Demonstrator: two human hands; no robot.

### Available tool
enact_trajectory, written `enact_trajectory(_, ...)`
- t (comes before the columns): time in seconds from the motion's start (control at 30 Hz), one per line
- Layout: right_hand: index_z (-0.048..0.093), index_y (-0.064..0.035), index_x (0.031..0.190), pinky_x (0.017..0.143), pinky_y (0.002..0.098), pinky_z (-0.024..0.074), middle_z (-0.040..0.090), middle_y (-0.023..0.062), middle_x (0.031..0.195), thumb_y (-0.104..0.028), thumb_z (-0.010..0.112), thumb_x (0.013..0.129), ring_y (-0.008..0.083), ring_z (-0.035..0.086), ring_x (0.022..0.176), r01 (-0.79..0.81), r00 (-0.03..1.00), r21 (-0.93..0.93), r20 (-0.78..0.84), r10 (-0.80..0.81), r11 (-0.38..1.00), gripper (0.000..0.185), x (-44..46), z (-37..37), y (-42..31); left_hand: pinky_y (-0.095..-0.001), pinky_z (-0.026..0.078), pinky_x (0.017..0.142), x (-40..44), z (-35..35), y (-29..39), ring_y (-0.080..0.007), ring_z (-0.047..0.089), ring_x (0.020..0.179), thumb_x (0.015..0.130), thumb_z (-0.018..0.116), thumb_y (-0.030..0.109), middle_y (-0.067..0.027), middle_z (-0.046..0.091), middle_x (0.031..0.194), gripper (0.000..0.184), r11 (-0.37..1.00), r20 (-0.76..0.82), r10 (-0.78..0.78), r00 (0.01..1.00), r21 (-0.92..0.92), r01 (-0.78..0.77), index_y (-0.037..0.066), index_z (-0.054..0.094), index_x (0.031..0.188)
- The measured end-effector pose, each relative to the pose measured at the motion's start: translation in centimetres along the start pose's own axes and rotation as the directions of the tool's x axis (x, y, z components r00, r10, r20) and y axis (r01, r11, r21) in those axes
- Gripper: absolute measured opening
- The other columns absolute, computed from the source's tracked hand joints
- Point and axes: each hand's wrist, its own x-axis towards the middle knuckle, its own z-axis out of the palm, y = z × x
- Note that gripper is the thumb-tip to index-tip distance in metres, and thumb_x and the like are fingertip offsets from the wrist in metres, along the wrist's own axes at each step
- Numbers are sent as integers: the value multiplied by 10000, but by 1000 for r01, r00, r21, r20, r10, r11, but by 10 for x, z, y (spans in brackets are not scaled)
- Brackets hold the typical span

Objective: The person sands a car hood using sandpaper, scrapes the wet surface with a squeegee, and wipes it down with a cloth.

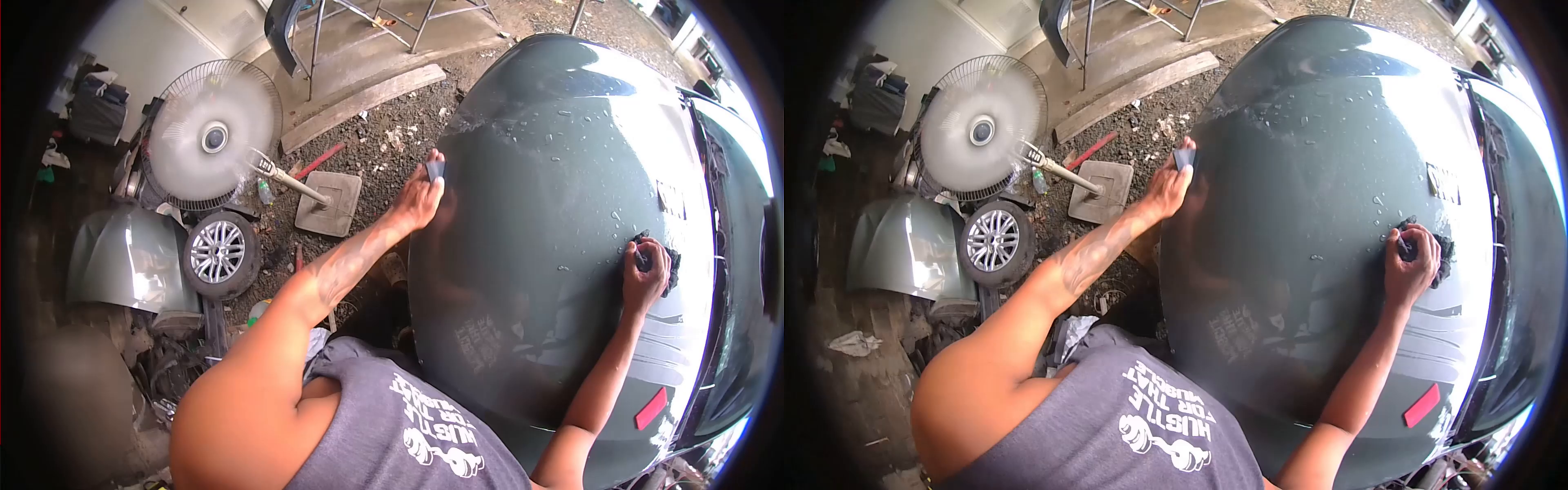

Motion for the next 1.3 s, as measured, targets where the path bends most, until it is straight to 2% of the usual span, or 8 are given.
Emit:
enact_trajectory(0.1, 634, -62, 842, 941, 396, 478, 729, 71, 1022, -136, 785, 817, 276, 646, 1014, 29, 999, -5, -17, -29, 1000, 170, 3, 7, 4, -535, 173, 1249, -64, -34, 70, -395, 192, 1552, 1087, 251, 234, -279, 180, 1662, 600, 940, 80, -191, 978, -274, 205, -68, 165, 1599)
enact_trajectory(0.23, 643, -67, 849, 940, 394, 481, 732, 68, 1024, -145, 785, 820, 271, 649, 1017, -18, 1000, -3, -2, 18, 1000, 165, -1, 1, 4, -547, 217, 1234, -45, -31, 55, -404, 215, 1545, 1079, 278, 184, -282, 198, 1656, 565, 957, 44, -155, 987, -240, 161, -82, 227, 1576)
enact_trajectory(0.3, 650, -68, 853, 939, 397, 483, 735, 69, 1027, -150, 785, 824, 271, 652, 1018, -6, 1000, -13, -8, 6, 1000, 161, 1, 4, 7, -556, 271, 1221, -4, 0, 0, -472, 250, 1511, 1071, 309, 157, -360, 263, 1595, 540, 973, -87, 191, 978, 149, -177, -145, 276, 1518)
enact_trajectory(0.43, 651, -66, 851, 939, 396, 483, 736, 70, 1030, -153, 786, 825, 273, 652, 1016, 22, 1000, -9, -19, -22, 1000, 163, 3, 7, 7, -540, 181, 1259, -42, -39, 77, -471, 175, 1534, 1062, 303, 192, -361, 170, 1624, 598, 966, -3, -117, 993, -231, 113, -132, 203, 1555)
enact_trajectory(0.63, 656, -67, 856, 943, 394, 486, 734, 81, 1044, -161, 786, 833, 269, 652, 1032, -21, 1000, -11, 10, 22, 1000, 162, 1, 2, 4, -497, 174, 1276, 4, -10, 32, -476, 192, 1523, 1040, 319, 188, -348, 181, 1625, 620, 978, -104, 15, 994, -206, -36, -123, 187, 1560)
enact_trajectory(0.83, 651, -66, 850, 954, 394, 478, 734, 70, 1045, -154, 788, 830, 267, 645, 1042, -5, 1000, -9, -14, 5, 1000, 164, 0, 7, 8, -514, 149, 1272, -55, -30, 94, -465, 161, 1539, 1053, 290, 232, -310, 145, 1655, 629, 935, 54, -181, 982, -300, 189, -71, 169, 1590)
enact_trajectory(1.07, 646, -71, 850, 958, 398, 475, 732, 68, 1037, -146, 793, 817, 274, 645, 1041, -13, 1000, -4, -4, 13, 1000, 168, 1, 2, 2, -491, 189, 1275, 55, 2, 18, -490, 227, 1506, 1043, 334, 191, -373, 266, 1582, 588, 1000, -119, 13, 993, 8, -12, -160, 278, 1511)
enact_trajectory(1.3, 638, -72, 855, 962, 403, 469, 729, 73, 1033, -153, 780, 820, 287, 644, 1045, -12, 1000, 7, -10, 12, 1000, 167, 2, 2, 0, -501, 147, 1276, 10, -27, 47, -485, 187, 1522, 1063, 262, 208, -342, 173, 1631, 596, 970, 44, -24, 999, -239, 34, -125, 203, 1553)
